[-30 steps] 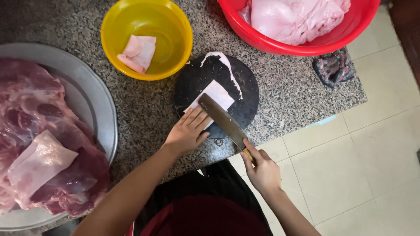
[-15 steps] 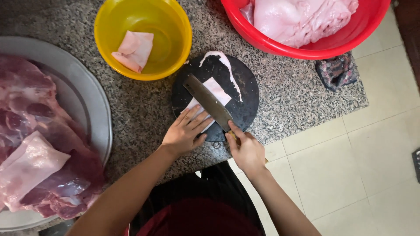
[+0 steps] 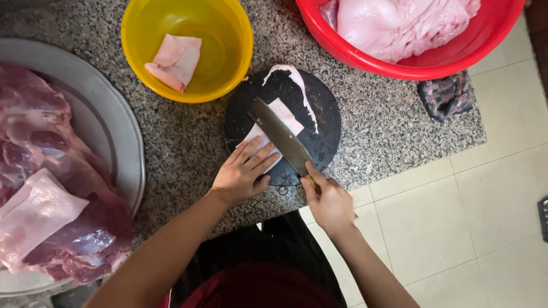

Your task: Slicing thin layers of fat or meat from pieces of pork skin using a knife on a cutting board.

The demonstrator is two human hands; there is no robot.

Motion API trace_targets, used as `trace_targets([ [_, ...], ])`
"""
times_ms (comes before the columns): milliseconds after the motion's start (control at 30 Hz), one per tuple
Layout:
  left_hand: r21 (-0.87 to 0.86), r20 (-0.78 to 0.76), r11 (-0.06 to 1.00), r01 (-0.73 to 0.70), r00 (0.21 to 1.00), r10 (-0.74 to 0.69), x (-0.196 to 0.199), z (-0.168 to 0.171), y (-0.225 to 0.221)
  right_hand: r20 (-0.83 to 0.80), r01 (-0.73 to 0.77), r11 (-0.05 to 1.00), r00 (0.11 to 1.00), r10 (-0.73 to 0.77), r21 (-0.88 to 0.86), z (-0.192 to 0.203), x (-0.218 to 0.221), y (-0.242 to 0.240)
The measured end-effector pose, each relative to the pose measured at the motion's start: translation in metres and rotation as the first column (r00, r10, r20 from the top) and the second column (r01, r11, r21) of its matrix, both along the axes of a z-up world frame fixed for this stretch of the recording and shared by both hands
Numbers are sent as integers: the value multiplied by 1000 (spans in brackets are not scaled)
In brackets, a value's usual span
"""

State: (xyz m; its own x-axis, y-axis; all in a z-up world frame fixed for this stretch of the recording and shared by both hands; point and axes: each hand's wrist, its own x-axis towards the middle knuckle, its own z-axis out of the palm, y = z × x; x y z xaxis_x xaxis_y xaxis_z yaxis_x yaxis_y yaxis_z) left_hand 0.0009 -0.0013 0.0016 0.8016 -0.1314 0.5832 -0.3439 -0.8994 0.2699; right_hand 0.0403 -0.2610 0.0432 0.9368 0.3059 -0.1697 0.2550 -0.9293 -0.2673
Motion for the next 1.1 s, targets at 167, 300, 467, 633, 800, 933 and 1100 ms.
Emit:
trace_targets([
  [167, -26, -9, 1000, -2, 1000, 2, 3, -1, -2, -88, 5, 1000, 996, -4, 10, 3, 22, 26],
  [300, 13, 14, 1000, -18, 1000, 18, 1, -4, -6, -225, 89, 996, 971, -84, 15, 18, 21, 27],
  [467, 0, 18, 1000, -13, 1000, 13, 1, -2, -3, -246, 117, 993, 962, -121, -32, 27, 2, -13],
  [633, -8, 28, 1000, -21, 999, 22, 0, 4, -3, -222, 160, 981, 958, -180, -105, 34, -17, -51],
  [800, -7, 30, 1000, -23, 999, 23, 2, 1, -1, -222, 135, 989, 964, -147, -67, 34, 1, -20],
  [933, -14, 13, 1000, -8, 1000, 8, 1, 0, -1, -292, 113, 991, 948, -127, -66, 31, 22, 17],
  [1100, -2, 25, 1000, -24, 999, 24, 1, -1, -4, -318, 125, 989, 937, -145, -82, 31, 34, 35],
])
